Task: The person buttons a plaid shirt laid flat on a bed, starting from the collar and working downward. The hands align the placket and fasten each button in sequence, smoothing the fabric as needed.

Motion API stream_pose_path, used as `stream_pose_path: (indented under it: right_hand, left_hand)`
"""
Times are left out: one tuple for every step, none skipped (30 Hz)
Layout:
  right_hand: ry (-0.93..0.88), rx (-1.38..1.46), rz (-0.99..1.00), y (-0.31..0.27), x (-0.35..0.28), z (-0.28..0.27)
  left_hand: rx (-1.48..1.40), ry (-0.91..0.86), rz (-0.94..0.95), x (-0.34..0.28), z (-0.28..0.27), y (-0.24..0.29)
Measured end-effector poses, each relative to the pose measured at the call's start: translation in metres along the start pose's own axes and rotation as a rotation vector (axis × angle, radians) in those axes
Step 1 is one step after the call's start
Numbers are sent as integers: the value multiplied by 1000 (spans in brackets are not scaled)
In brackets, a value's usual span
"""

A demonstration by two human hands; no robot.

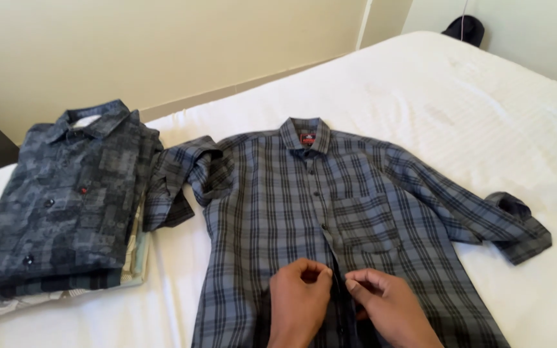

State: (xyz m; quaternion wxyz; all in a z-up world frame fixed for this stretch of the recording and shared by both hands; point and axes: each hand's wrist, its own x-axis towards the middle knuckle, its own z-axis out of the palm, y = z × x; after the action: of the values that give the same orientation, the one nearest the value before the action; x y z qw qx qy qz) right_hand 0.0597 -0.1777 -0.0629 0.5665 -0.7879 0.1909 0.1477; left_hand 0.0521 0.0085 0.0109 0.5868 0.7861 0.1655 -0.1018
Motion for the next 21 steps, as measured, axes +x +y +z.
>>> stream_pose_path:
  right_hand:
    - [0,-5,0,-7,-3,0]
    - [7,-39,56,-15,-7,0]
    - [13,-72,106,-24,-9,0]
    - [12,-76,98,-22,-5,-2]
    - [54,-16,62,-16,-3,-1]
    - [96,43,27,-9,-1,0]
    - [95,47,32,-10,-3,2]
    - [57,27,-5,-11,-5,4]
    - [18,4,-42,-12,-8,5]
    - [18,3,-37,-10,-8,6]
    - [-7,6,-1,-10,-7,9]
    - [-33,8,35,-11,-6,12]
    - [-36,9,33,-7,-3,11]
    - [-42,60,15,-3,1,11]
    - [-44,110,-3,2,4,9]
    - [-44,111,-3,1,4,8]
    - [-51,119,6,0,3,8]
    - [-57,126,16,-1,2,7]
    - [-57,128,17,-8,-2,7]
    - [-58,134,54,-15,-6,7]
    - [-59,139,90,-22,-9,6]
  left_hand:
    - [-5,1,-1,2,2,-1]
    - [-47,-8,-30,3,3,-2]
    - [-88,-12,-52,7,3,-1]
    - [-94,-6,-48,10,6,-4]
    - [-93,-3,-26,12,8,-9]
    - [-92,0,-4,15,11,-14]
    - [-87,-2,-7,13,10,-15]
    - [-70,3,25,12,10,-16]
    - [-57,8,55,11,11,-16]
    - [-56,6,50,10,13,-20]
    - [-51,-2,61,11,13,-22]
    - [-46,-10,71,12,13,-24]
    - [-45,-6,71,12,11,-24]
    - [-45,-14,73,12,11,-25]
    - [-44,-26,76,11,11,-24]
    - [-43,-25,76,10,10,-22]
    - [-37,-30,64,9,9,-20]
    - [-31,-34,53,7,9,-18]
    - [-29,-35,53,7,9,-17]
    - [-25,-39,38,6,8,-16]
    - [-22,-41,24,6,8,-15]
